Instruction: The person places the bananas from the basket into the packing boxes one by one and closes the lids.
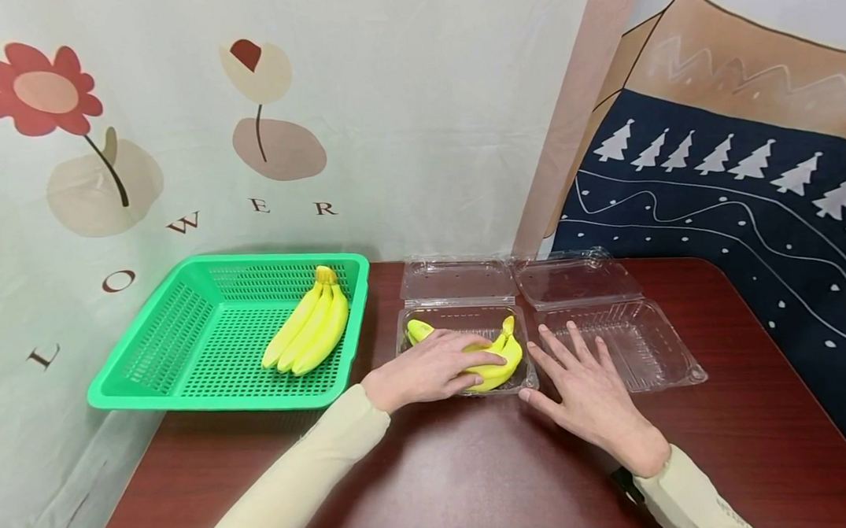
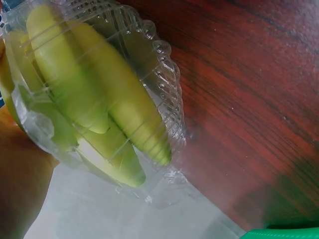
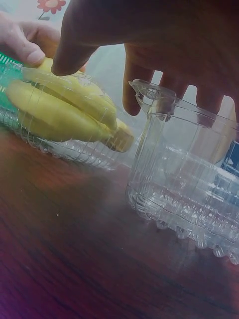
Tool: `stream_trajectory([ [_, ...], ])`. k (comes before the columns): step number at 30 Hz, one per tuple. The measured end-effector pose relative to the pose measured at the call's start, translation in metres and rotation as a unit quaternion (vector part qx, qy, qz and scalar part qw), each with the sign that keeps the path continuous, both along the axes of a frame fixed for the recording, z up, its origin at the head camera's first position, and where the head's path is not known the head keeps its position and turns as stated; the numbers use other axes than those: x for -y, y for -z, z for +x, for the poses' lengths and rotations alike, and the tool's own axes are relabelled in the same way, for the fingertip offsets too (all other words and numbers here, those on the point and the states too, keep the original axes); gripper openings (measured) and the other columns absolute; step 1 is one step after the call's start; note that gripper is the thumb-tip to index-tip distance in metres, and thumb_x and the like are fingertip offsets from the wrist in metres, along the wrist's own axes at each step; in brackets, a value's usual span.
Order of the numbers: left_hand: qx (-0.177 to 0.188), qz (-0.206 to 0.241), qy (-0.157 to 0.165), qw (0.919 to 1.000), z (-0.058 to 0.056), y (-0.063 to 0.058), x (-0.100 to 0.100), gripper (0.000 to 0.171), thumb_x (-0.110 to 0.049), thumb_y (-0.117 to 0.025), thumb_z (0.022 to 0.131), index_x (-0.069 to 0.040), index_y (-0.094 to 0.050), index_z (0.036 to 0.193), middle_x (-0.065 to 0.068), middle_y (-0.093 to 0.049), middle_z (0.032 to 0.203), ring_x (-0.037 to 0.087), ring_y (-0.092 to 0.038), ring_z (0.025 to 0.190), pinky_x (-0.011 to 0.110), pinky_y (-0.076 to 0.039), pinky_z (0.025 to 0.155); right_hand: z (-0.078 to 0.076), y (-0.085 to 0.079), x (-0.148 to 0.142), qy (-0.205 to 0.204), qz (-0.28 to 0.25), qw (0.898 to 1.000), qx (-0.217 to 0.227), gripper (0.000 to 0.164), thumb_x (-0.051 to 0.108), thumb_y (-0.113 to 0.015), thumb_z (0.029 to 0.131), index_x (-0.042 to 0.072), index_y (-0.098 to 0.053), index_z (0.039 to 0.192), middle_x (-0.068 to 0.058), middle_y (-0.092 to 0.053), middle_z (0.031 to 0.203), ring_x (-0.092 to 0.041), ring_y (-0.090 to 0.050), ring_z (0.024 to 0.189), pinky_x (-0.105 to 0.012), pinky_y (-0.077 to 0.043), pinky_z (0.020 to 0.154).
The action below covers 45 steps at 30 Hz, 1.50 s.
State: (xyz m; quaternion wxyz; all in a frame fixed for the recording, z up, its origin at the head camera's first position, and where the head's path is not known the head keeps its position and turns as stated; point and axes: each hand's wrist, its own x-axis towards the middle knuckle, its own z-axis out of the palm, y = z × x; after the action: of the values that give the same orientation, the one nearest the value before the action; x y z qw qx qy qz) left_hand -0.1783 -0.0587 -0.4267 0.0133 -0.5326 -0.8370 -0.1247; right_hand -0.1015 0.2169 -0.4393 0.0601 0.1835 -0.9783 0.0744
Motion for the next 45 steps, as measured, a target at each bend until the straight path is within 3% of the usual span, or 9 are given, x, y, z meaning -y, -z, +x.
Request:
stream_trajectory([
  [9,-0.007,-0.005,-0.033,0.9994,0.006,0.000,-0.001,0.038,-0.035,-0.054,0.108,-0.027,-0.061,0.145,0.004,-0.058,0.146,0.025,-0.056,0.133,0.050,-0.041,0.110,0.000,0.001,0.000,0.000,-0.001,1.000,0.001,0.076,0.067,-0.059,0.095,0.015,-0.056,0.151,-0.014,-0.040,0.163,-0.048,-0.024,0.152,-0.076,-0.021,0.113],
  [16,0.006,0.035,-0.088,0.9955,0.013,0.001,0.001,0.048,-0.043,-0.058,0.104,-0.025,-0.058,0.148,0.006,-0.051,0.153,0.024,-0.045,0.143,0.060,-0.028,0.119,0.000,0.000,0.002,0.006,-0.006,1.000,0.007,0.078,0.067,-0.058,0.095,0.016,-0.052,0.154,-0.014,-0.037,0.164,-0.049,-0.023,0.152,-0.075,-0.020,0.114],
  [20,-0.007,0.068,-0.120,0.9904,0.017,0.002,0.005,0.053,-0.049,-0.058,0.102,-0.025,-0.057,0.149,0.006,-0.048,0.156,0.023,-0.040,0.146,0.062,-0.025,0.119,0.000,-0.002,0.005,0.008,-0.022,1.000,0.008,0.079,0.067,-0.057,0.096,0.016,-0.049,0.156,-0.013,-0.034,0.166,-0.047,-0.020,0.154,-0.073,-0.018,0.116],
  [31,-0.037,0.181,-0.185,0.9653,0.020,0.002,0.017,0.062,-0.052,-0.048,0.102,-0.014,-0.055,0.150,0.012,-0.045,0.157,0.030,-0.044,0.144,0.066,-0.029,0.116,-0.010,-0.016,0.023,0.017,-0.122,0.992,0.013,0.080,0.061,-0.057,0.099,0.013,-0.041,0.160,-0.011,-0.025,0.170,-0.044,-0.015,0.156,-0.070,-0.018,0.118],
  [37,-0.020,0.217,-0.231,0.9481,0.020,0.004,0.021,0.079,-0.069,-0.027,0.103,-0.012,-0.051,0.152,0.012,-0.041,0.161,0.031,-0.044,0.144,0.063,-0.025,0.119,-0.017,-0.023,0.032,0.020,-0.171,0.985,0.025,0.082,0.061,-0.056,0.100,0.014,-0.034,0.163,-0.009,-0.021,0.171,-0.036,-0.012,0.158,-0.064,-0.019,0.121],
  [45,0.002,0.263,-0.280,0.9230,0.016,0.007,0.022,0.081,-0.070,-0.027,0.103,-0.010,-0.048,0.154,0.016,-0.040,0.161,0.035,-0.044,0.143,0.062,-0.028,0.118,-0.030,-0.026,0.041,0.029,-0.217,0.975,0.042,0.079,0.059,-0.056,0.101,0.016,-0.033,0.164,-0.008,-0.021,0.171,-0.034,-0.014,0.158,-0.064,-0.024,0.119],
])
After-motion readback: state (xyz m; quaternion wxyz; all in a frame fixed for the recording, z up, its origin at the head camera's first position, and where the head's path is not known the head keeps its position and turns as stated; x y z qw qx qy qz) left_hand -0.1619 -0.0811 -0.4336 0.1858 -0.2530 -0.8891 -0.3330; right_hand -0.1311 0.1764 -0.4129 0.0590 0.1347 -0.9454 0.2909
